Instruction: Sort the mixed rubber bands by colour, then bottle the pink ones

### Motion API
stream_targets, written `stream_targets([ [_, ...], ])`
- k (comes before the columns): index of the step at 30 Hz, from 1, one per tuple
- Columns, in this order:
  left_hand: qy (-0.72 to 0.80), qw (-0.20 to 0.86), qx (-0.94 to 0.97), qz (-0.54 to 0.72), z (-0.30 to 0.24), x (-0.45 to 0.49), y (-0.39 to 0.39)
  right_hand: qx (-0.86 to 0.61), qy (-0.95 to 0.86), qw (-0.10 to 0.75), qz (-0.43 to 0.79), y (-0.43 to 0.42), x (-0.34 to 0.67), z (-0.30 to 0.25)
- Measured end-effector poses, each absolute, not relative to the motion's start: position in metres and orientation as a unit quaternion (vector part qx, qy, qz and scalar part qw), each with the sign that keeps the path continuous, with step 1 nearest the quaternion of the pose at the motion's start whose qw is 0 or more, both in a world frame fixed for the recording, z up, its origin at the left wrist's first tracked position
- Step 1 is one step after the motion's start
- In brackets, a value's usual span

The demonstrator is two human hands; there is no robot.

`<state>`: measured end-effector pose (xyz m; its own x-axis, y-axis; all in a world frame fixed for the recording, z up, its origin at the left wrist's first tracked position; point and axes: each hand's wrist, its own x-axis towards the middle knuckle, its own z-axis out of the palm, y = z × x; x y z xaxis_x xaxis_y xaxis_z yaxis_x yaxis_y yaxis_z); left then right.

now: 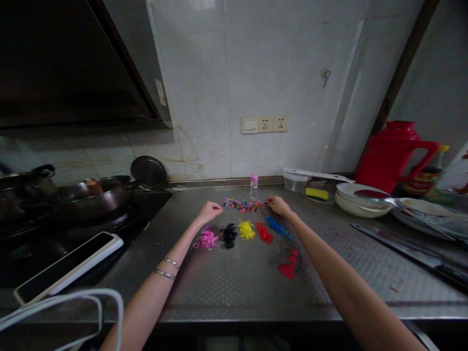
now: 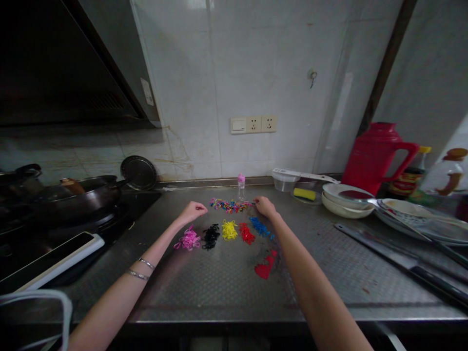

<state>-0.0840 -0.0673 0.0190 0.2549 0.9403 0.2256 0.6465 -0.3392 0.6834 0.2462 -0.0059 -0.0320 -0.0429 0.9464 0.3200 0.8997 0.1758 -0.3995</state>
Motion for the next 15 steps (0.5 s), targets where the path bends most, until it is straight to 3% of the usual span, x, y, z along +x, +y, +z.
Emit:
stream_targets([
  [8,0.519,0.227,0.763,0.311,0.02,-0.083,-0.069,-0.644,-0.727,0.238,0.016,-0.014,0.239,-0.028],
  [15,0.524,0.22,0.762,0.312,0.016,-0.084,-0.067,-0.614,-0.719,0.324,0.034,-0.02,0.236,-0.025],
])
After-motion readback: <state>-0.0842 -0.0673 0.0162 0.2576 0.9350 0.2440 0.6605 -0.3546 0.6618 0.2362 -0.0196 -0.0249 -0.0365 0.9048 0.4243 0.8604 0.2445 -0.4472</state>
